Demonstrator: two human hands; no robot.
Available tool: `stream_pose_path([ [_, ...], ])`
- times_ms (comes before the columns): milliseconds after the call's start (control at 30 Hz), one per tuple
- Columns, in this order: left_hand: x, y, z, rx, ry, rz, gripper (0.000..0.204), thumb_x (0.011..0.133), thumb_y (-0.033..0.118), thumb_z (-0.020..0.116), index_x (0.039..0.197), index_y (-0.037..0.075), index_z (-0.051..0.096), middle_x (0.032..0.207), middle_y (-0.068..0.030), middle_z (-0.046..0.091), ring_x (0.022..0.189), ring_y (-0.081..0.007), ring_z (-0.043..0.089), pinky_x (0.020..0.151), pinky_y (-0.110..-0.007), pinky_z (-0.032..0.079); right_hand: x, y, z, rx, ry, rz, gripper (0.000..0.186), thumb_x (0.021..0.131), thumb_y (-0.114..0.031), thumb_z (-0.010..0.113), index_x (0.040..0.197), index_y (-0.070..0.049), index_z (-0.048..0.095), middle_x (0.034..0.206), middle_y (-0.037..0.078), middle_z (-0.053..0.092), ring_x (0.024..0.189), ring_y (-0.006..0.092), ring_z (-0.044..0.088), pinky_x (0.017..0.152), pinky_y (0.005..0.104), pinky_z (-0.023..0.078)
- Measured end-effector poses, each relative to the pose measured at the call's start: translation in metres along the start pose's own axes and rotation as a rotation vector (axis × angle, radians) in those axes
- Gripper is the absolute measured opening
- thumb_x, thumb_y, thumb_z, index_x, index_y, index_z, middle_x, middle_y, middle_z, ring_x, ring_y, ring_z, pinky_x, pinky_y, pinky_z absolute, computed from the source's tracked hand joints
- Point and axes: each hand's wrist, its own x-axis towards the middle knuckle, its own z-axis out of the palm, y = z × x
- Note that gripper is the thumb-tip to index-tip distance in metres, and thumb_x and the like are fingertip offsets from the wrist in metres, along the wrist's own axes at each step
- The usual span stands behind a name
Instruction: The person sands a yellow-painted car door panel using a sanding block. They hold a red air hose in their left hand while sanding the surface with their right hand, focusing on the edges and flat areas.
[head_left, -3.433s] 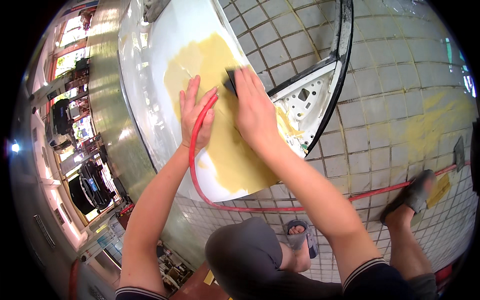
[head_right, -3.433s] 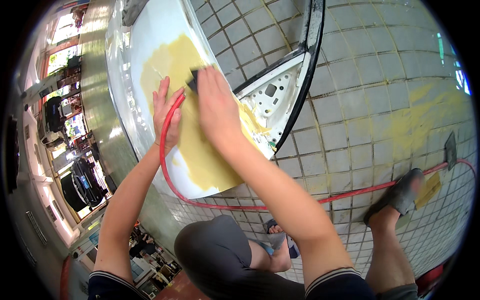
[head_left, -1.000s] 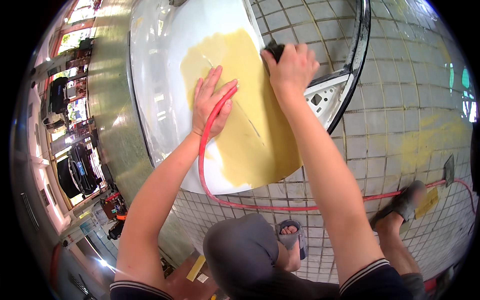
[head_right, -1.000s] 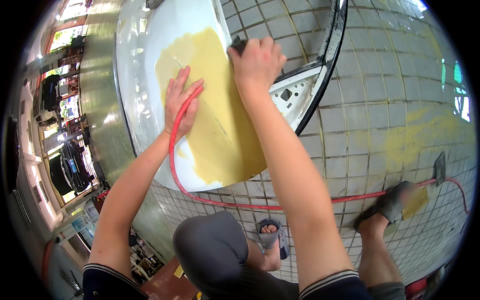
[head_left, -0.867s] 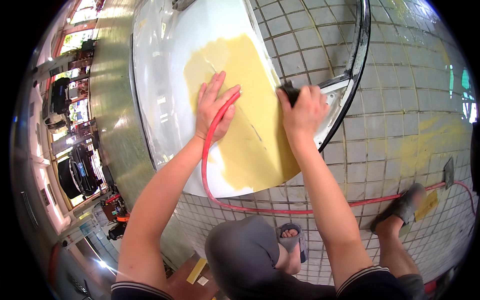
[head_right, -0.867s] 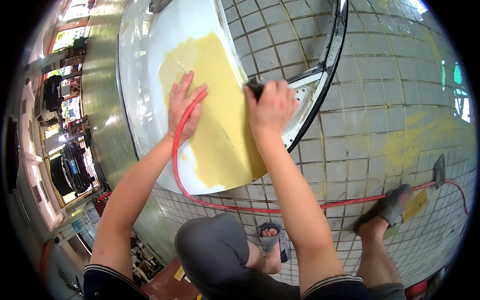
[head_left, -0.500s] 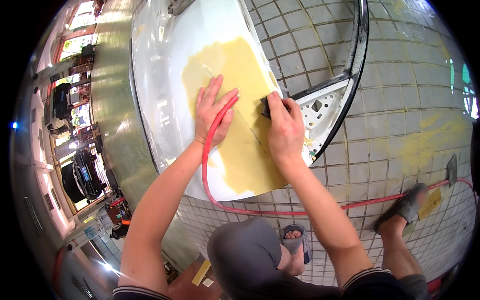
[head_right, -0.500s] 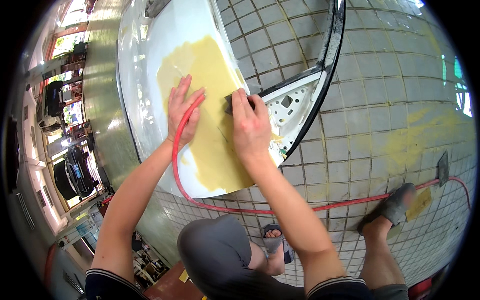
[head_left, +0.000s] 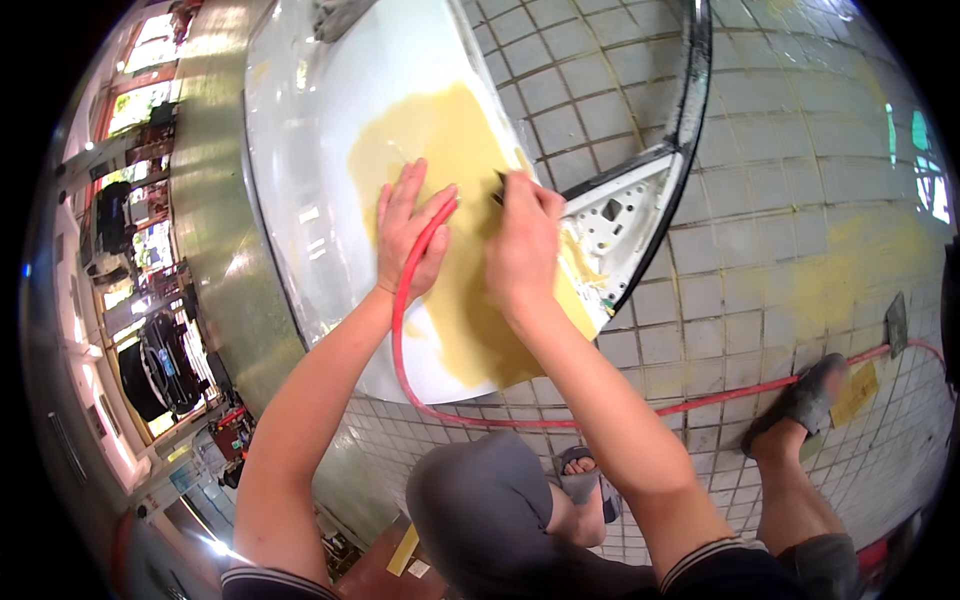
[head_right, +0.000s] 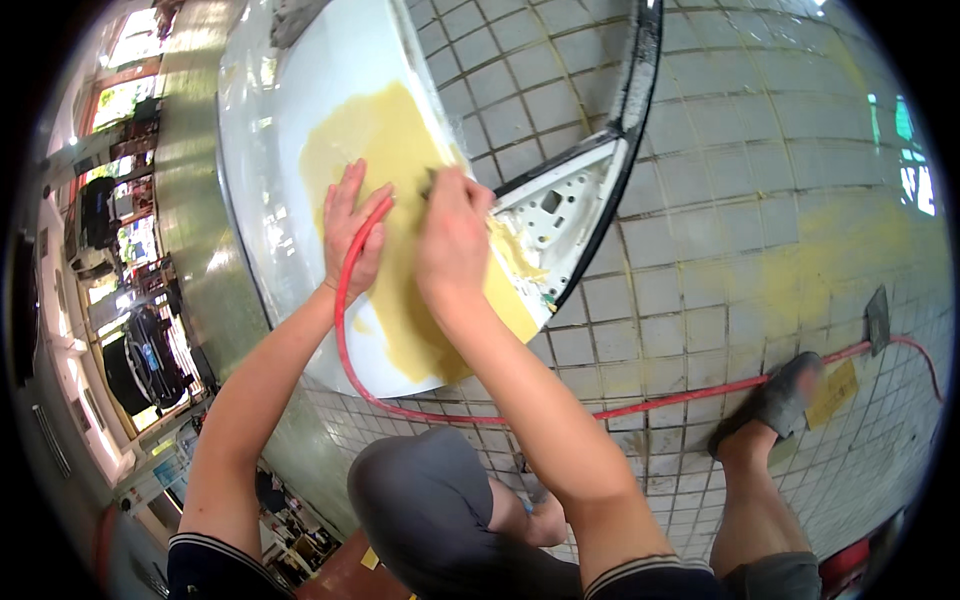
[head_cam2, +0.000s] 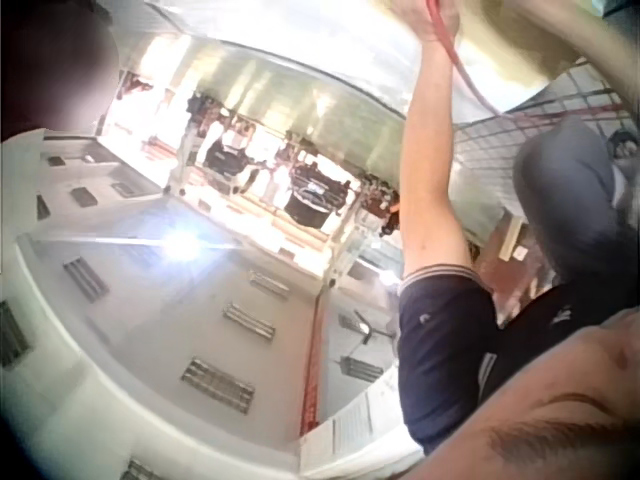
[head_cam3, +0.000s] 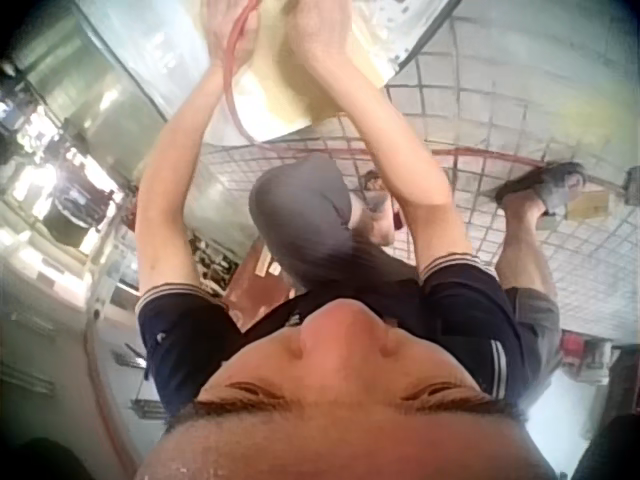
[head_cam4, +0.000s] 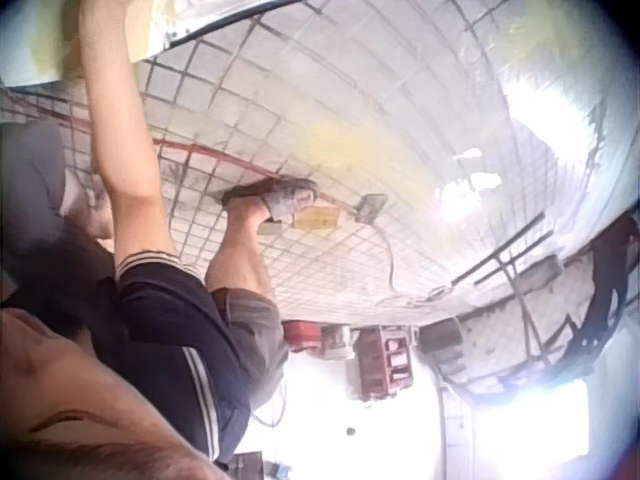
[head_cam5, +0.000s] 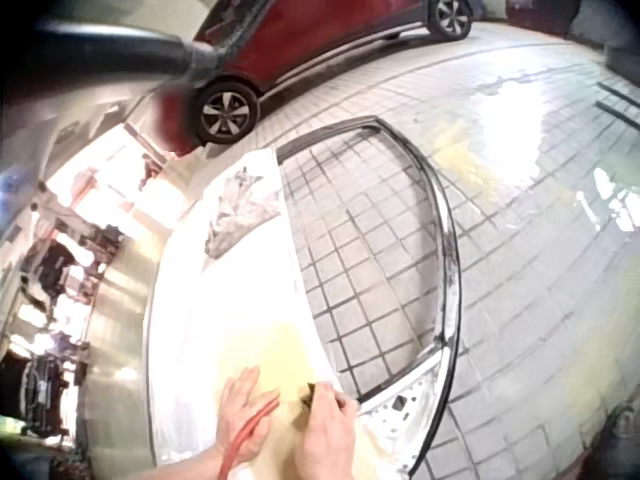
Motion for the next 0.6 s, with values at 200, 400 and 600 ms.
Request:
stream_pose_path([
  [200, 0.007, 0.006, 0.0, -0.018, 0.001, -0.002, 0.05, 0.103, 0.042, 0.051, 0.135, 0.01, 0.072, 0.165, -0.0248, 0.042, 0.154, -0.0425, 0.038, 0.125, -0.062, 0.019, 0.04, 0.016, 0.012, -0.392, 0.044, -0.425, 0.036, 0.089, -0.002, 0.058, 0.123, 0.011, 0.058, 0.125, 0.024, 0.063, 0.115, 0.038, 0.057, 0.098, 0.0443, 0.051],
  [400, 0.001, 0.005, -0.003, 0.036, -0.025, -0.016, 0.058, 0.106, 0.048, 0.046, 0.134, 0.005, 0.072, 0.165, -0.024, 0.042, 0.154, -0.0421, 0.039, 0.126, -0.06, 0.019, 0.009, 0.031, -0.017, -0.461, -0.022, -0.462, 0.043, 0.091, -0.006, 0.054, 0.131, 0.011, 0.057, 0.14, 0.025, 0.06, 0.124, 0.0386, 0.057, 0.108, 0.0435, 0.045],
  [600, 0.008, 0.004, 0.0, -0.042, 0.007, 0.009, 0.047, 0.101, 0.038, 0.053, 0.134, 0.011, 0.073, 0.165, -0.0226, 0.043, 0.154, -0.0429, 0.039, 0.125, -0.064, 0.02, 0.061, 0.046, -0.025, -0.428, -0.065, -0.587, 0.052, 0.094, -0.007, 0.051, 0.144, 0.006, 0.052, 0.149, 0.017, 0.06, 0.128, 0.0425, 0.054, 0.114, 0.0495, 0.041],
])
